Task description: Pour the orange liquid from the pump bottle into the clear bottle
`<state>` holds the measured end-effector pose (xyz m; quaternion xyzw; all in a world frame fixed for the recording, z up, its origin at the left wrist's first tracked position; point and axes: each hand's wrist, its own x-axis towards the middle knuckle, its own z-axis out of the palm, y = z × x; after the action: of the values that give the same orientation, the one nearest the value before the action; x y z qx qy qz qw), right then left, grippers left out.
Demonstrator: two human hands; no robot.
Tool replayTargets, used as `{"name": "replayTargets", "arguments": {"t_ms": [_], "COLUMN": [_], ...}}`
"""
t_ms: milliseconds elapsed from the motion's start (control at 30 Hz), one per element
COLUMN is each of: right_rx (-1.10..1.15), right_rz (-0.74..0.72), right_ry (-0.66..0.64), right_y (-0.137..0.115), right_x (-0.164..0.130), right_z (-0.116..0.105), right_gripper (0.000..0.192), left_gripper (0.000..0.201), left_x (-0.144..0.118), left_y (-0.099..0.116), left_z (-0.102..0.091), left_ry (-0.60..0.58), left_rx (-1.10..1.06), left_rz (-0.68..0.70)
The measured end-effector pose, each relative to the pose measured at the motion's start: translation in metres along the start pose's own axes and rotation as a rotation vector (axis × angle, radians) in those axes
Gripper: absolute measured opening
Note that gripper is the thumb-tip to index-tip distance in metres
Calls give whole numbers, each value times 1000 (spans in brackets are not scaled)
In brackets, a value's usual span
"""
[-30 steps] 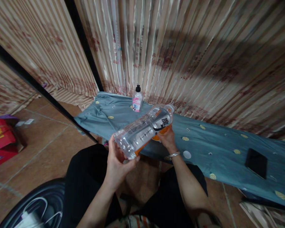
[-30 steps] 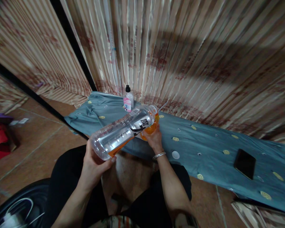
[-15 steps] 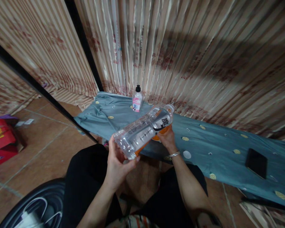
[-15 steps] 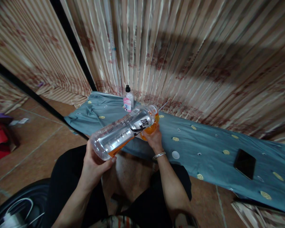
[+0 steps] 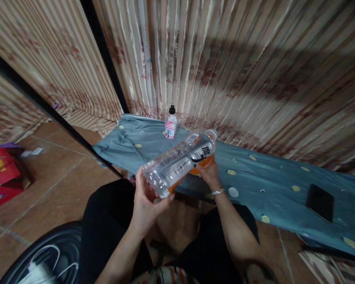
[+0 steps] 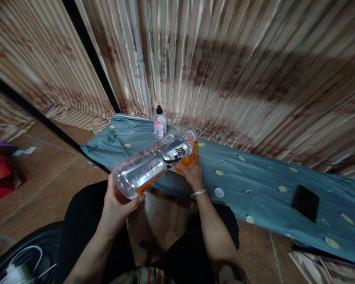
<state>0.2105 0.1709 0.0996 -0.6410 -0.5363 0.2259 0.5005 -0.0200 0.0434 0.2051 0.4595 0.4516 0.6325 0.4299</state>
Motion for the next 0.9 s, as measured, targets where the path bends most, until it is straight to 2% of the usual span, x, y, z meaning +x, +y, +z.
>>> {"name": "replayTargets", "arguments": {"t_ms": [333, 600, 900], "right_rx": [-23, -24, 2], "right_rz": [15, -33, 11], "right_ry": [0, 6, -5], "right_y": [4, 9, 5], "right_x": [1, 1, 1], "right_z": [0, 1, 0], "right_gripper": [70, 71, 76], "left_gripper": [99, 99, 99], "left_x": [0, 0, 1], "left_y": [0, -1, 0], "left_z": [-1, 0, -1], "left_ry": [-4, 9, 1], "left_rx": [23, -2, 29], "left_rz": [-8, -3, -1]}}
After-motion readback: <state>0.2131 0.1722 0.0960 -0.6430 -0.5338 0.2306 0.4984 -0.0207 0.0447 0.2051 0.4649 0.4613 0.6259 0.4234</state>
